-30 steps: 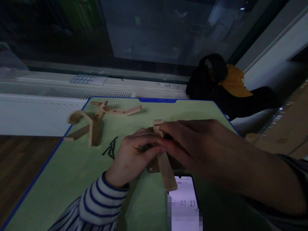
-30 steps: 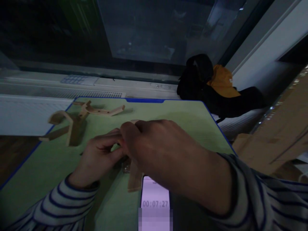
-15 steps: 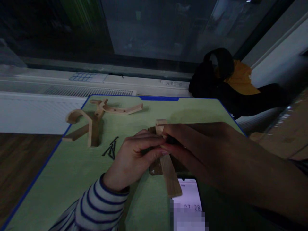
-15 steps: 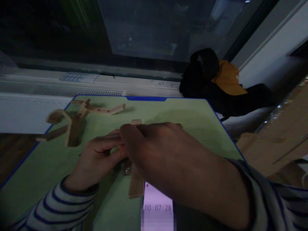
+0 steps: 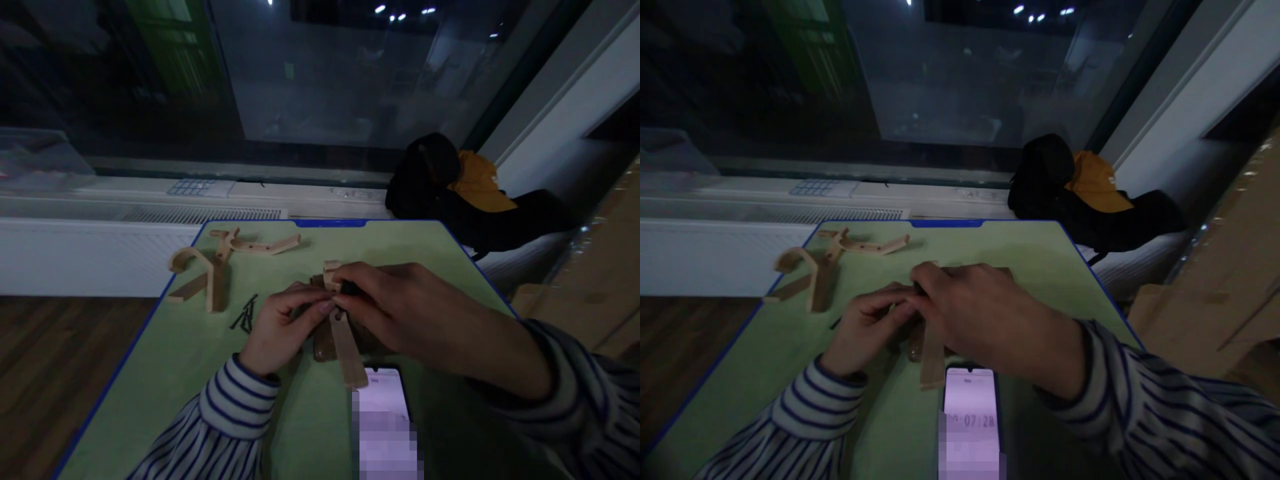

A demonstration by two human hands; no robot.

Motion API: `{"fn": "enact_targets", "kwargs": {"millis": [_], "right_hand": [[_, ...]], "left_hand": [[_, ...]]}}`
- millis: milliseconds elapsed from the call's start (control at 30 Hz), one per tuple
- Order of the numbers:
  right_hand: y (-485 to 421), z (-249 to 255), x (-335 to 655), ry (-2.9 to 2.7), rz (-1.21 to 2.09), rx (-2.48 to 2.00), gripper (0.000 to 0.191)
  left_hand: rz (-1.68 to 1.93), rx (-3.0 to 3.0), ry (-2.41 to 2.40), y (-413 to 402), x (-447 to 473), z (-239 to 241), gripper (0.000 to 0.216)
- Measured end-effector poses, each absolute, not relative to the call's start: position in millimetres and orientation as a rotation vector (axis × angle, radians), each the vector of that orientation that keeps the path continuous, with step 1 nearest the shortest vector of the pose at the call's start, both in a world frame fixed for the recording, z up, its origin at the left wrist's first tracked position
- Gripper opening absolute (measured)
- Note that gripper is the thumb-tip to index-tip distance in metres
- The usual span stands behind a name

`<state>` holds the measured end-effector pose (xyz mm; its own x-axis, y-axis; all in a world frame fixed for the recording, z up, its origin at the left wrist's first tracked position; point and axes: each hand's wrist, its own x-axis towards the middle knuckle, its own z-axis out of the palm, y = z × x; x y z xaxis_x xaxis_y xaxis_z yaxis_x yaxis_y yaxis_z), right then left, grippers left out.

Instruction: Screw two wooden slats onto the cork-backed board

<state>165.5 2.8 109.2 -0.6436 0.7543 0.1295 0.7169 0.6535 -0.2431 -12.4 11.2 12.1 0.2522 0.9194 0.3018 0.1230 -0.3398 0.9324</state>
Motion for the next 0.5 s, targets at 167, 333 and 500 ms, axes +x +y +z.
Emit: {"fn": "enact_targets", "kwargs": {"millis": [167, 333, 500], "right_hand": [[-2.7, 122.8, 190.2, -2.186, 0.251, -1.246, 0.017], [-15.7, 85.0, 234.1, -1.694, 0.649, -1.282, 0.02], [-30.9, 22.4, 259.7, -1.379, 0.75, -1.286, 0.014]], "left_hand": [[1.147, 1.748, 1.258, 9.3, -16.3, 1.3, 0.019], [1.102, 1.845, 1.362, 5.4, -25.2, -5.4, 0.021], [1.05, 2.051, 1.273, -13.2, -34.1, -13.9, 0.037]]}}
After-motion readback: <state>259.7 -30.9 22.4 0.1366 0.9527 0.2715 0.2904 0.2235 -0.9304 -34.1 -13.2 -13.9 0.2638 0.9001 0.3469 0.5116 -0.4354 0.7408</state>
